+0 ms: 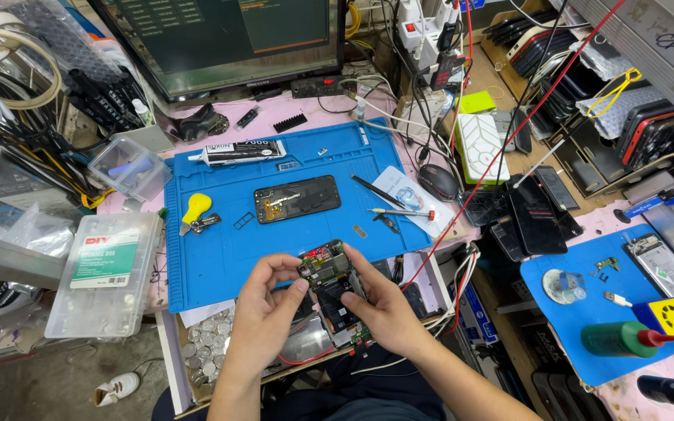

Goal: The person picks up a mobile phone, holds it near a computer monitor, and then reinserts a small internal circuit board back into the phone's chassis by hand.

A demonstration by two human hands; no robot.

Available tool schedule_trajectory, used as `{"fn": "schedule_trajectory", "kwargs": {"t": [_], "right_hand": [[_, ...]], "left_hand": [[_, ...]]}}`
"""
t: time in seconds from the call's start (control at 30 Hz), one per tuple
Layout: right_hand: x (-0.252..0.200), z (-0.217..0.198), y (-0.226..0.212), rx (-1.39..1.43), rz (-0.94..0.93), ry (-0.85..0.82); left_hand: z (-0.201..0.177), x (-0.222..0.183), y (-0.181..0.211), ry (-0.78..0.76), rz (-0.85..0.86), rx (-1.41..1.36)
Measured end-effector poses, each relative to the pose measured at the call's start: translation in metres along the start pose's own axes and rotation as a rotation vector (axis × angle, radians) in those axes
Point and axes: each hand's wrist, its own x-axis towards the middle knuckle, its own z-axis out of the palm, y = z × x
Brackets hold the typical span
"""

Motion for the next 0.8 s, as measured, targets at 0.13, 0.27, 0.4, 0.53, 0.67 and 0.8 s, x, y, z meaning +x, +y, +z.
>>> {"fn": "schedule_trajectory", "kwargs": {"t": [0.13,0.27,0.4,0.53,0.67,0.8], "right_hand": [[-0.001,-0.002,0.003,0.067,0.016,0.002],[-0.004,-0.001,0.007,0.039,0.011,0.022],[-0.005,-0.002,0.011,0.096,0.012,0.006],[-0.005,-0.002,0.016,0.066,-0.017,0.021],[-0.007,-0.001,0.015,0.074,-0.011,0.024],[-0.008,-0.001,0.017,0.071,-0.002,0.054]], "left_hand": [[-0.001,0.005,0.0,-0.002,0.014,0.035],[-0.006,0.008,-0.003,0.012,0.043,0.131],[-0.008,0.009,-0.003,-0.032,0.061,0.062],[-0.007,0.016,-0.004,-0.027,0.043,-0.014],[-0.004,0.019,-0.007,0.003,0.001,-0.062],[-0.002,0.018,-0.008,0.023,0.025,-0.047]]}}
